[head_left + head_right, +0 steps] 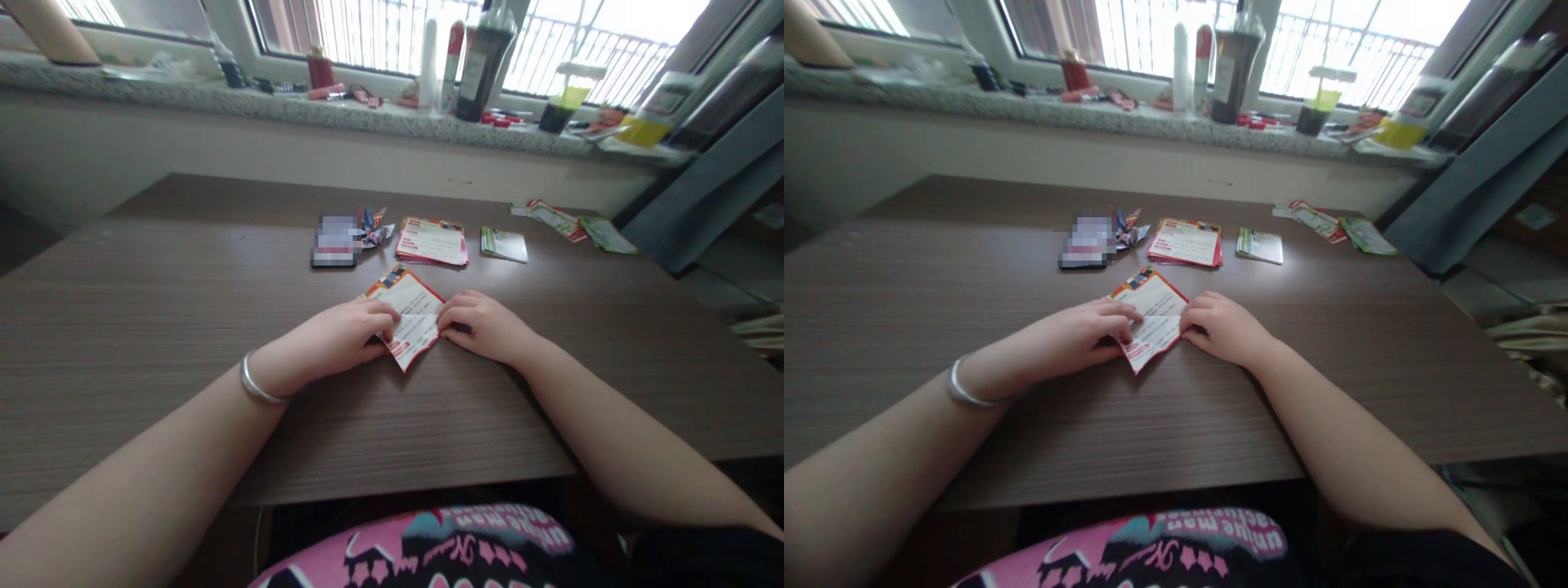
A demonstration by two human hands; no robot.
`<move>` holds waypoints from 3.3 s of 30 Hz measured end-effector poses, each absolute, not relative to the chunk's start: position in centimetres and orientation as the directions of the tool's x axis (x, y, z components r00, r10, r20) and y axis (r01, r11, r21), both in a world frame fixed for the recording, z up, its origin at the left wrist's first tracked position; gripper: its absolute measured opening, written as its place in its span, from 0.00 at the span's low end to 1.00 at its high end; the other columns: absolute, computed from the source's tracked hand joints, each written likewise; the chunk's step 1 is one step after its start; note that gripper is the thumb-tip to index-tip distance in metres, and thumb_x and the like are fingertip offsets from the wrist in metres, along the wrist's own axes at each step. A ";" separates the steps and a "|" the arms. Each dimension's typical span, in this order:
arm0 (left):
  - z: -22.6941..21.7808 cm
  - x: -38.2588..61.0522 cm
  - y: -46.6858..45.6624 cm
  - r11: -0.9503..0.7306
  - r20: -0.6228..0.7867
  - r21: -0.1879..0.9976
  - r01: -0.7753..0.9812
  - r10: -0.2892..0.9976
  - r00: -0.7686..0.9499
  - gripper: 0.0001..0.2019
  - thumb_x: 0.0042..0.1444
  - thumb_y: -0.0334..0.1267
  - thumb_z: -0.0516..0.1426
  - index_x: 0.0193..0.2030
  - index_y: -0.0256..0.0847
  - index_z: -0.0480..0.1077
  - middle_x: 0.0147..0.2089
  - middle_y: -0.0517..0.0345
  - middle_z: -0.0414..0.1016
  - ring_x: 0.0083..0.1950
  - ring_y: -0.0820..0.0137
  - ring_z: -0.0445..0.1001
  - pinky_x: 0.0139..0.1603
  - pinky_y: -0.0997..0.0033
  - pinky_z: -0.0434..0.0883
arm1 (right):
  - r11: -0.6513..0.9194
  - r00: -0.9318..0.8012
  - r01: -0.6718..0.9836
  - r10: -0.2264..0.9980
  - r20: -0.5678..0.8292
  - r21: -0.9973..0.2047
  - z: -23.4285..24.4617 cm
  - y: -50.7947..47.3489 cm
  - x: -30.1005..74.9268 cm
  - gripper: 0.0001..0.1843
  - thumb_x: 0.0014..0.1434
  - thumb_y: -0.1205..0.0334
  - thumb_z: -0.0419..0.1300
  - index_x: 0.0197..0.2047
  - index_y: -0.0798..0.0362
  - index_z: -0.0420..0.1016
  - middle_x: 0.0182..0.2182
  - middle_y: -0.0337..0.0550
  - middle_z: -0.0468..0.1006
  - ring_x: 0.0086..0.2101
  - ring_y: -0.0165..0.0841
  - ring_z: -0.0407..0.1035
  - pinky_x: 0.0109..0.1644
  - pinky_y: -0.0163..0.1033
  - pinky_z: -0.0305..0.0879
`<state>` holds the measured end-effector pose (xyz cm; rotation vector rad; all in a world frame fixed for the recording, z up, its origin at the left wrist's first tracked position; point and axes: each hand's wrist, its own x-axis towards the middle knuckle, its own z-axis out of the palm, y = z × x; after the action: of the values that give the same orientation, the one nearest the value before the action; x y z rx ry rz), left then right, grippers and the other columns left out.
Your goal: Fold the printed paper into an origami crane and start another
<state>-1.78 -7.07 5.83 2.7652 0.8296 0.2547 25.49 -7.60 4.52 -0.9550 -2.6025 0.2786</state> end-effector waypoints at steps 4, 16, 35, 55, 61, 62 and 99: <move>5.9 -1.7 -7.1 -0.784 0.070 0.319 0.532 0.579 0.812 0.04 0.59 0.37 0.58 0.38 0.41 0.73 0.55 0.52 0.73 0.55 0.63 0.71 0.57 0.63 0.68 | 0.772 -0.732 0.590 0.635 0.246 -0.237 4.8 -7.9 25.2 0.08 0.63 0.64 0.56 0.38 0.51 0.77 0.40 0.46 0.80 0.43 0.36 0.69 0.49 0.43 0.65; 5.9 -1.5 -7.9 -0.790 0.043 0.274 0.548 0.579 0.814 0.24 0.57 0.49 0.60 0.58 0.45 0.68 0.60 0.49 0.67 0.60 0.58 0.67 0.63 0.59 0.64 | 0.760 -0.736 0.639 0.649 0.193 -0.117 4.7 -8.6 24.4 0.15 0.67 0.57 0.50 0.42 0.49 0.78 0.44 0.44 0.80 0.44 0.36 0.69 0.48 0.40 0.63; 6.9 -0.3 -9.0 -0.809 0.098 0.040 0.586 0.587 0.804 0.21 0.58 0.47 0.58 0.55 0.42 0.70 0.59 0.47 0.71 0.60 0.54 0.68 0.63 0.51 0.63 | 0.679 -0.668 0.734 0.718 0.193 0.013 5.5 -9.6 22.7 0.16 0.66 0.60 0.48 0.36 0.53 0.76 0.36 0.46 0.79 0.37 0.35 0.70 0.41 0.39 0.60; 7.0 -0.1 -8.7 -0.722 0.102 0.116 0.682 0.692 0.715 0.22 0.67 0.47 0.47 0.33 0.40 0.77 0.37 0.53 0.79 0.38 0.67 0.76 0.44 0.67 0.68 | 0.692 -0.666 0.721 0.705 0.242 -0.032 5.0 -9.5 22.9 0.13 0.65 0.60 0.52 0.34 0.53 0.76 0.35 0.44 0.80 0.37 0.34 0.71 0.40 0.38 0.60; 6.6 -0.1 -8.0 -0.623 0.073 0.351 0.699 0.762 0.643 0.18 0.65 0.46 0.50 0.32 0.39 0.75 0.34 0.55 0.77 0.36 0.68 0.73 0.38 0.71 0.65 | 0.741 -0.699 0.654 0.669 0.251 -0.154 4.6 -9.2 23.3 0.13 0.66 0.60 0.52 0.35 0.53 0.76 0.35 0.44 0.80 0.38 0.33 0.71 0.43 0.37 0.62; 6.5 -0.2 -7.9 -0.594 0.066 0.382 0.708 0.781 0.621 0.18 0.65 0.46 0.50 0.31 0.38 0.74 0.33 0.56 0.77 0.35 0.69 0.72 0.36 0.71 0.64 | 0.740 -0.697 0.653 0.671 0.252 -0.162 4.6 -9.2 23.3 0.13 0.66 0.60 0.52 0.35 0.53 0.76 0.35 0.44 0.80 0.38 0.33 0.71 0.43 0.37 0.62; 5.9 -1.2 -7.3 -0.508 0.052 0.044 0.860 0.861 0.505 0.15 0.62 0.47 0.51 0.35 0.41 0.74 0.40 0.51 0.73 0.38 0.64 0.70 0.38 0.67 0.65 | 0.707 -0.654 0.642 0.707 0.269 -0.298 3.5 -8.4 23.4 0.12 0.64 0.56 0.58 0.46 0.47 0.80 0.41 0.45 0.78 0.42 0.35 0.70 0.47 0.40 0.64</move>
<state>-1.18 -7.28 5.90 2.7147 1.5525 0.1046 23.43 -8.44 3.46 -1.0500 -2.5510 0.2490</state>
